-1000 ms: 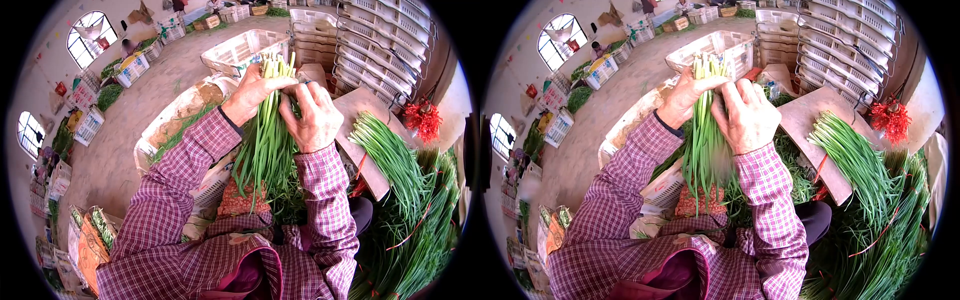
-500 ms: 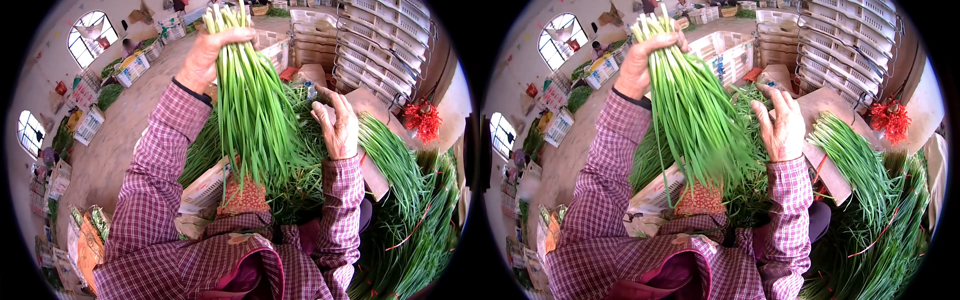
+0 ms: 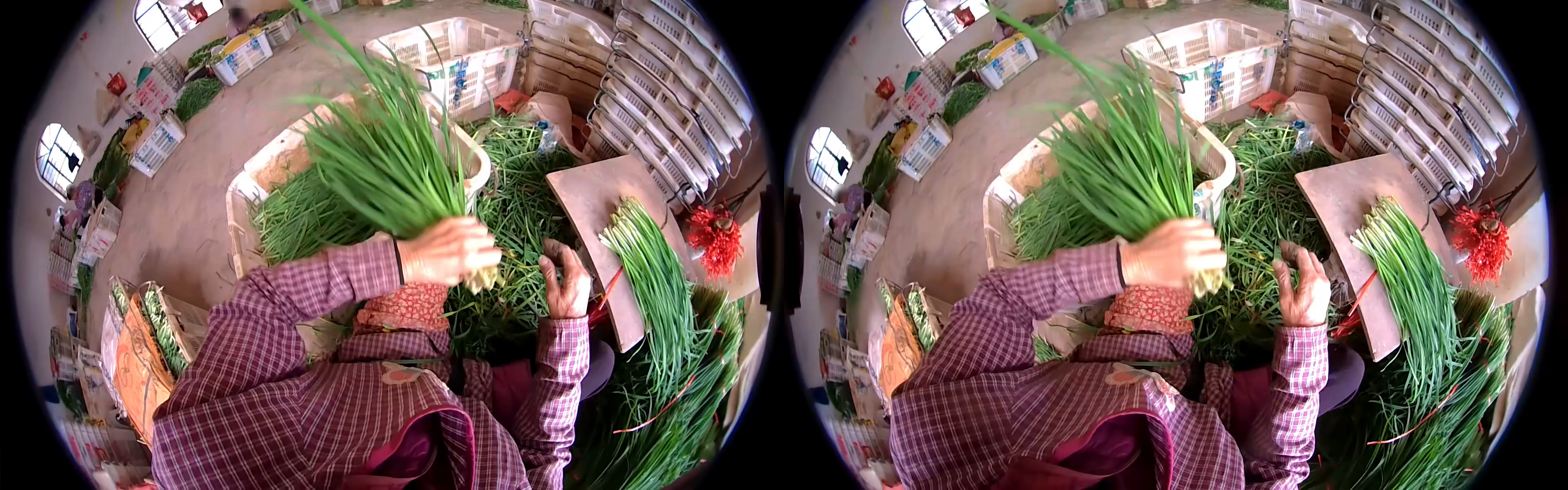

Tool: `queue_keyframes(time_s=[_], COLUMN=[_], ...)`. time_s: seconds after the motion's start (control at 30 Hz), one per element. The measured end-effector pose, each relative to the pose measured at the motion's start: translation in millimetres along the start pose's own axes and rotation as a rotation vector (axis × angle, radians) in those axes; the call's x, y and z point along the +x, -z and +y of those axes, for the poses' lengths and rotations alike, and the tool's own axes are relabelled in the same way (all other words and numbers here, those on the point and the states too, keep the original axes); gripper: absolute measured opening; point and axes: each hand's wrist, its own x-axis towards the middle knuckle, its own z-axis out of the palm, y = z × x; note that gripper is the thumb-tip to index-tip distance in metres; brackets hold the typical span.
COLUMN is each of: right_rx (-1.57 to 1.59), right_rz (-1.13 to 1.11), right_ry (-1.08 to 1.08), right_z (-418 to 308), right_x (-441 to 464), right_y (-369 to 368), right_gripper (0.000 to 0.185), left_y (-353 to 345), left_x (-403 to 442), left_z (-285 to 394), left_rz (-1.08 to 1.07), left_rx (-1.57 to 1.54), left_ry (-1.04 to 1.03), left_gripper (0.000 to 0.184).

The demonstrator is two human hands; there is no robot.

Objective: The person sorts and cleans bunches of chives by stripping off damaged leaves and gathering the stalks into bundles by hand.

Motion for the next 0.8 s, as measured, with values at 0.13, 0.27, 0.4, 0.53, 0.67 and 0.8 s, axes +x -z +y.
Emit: queue_keyframes(time_s=[0.13,0.27,0.4,0.53,0.67,0.8], right_rx=[0.077,0.094,0.172,0.311,0.294,-0.064], right_rz=[-0.089,-0.149,-0.203,-0.290,-0.261,-0.299], right_ry=[-0.045,-0.119,-0.056,-0.046,0.098,0.126], right_z=[14,6,-18,-33,-34,-44], right_x=[-24,-28,-23,-24,-19,-9], right_y=[-14,-38,-64,-93,-124,-138], right_gripper=[0.024,0.017,0.007,0.006,0.011,0.018], left_y=[-57,-74,-72,-82,-99,-101], left_x=[-44,-56,-60,-66,-78,-83], left_z=[54,67,81,88,91,93], left_rz=[-0.204,-0.088,-0.252,-0.258,-0.130,-0.124], left_rx=[-0.088,-0.085,-0.027,-0.019,-0.098,-0.133], left_ry=[0.009,0.031,-0.014,-0.005,0.067,0.055], left_gripper=[0.016,0.009,0.010,0.010,0.012,0.012])
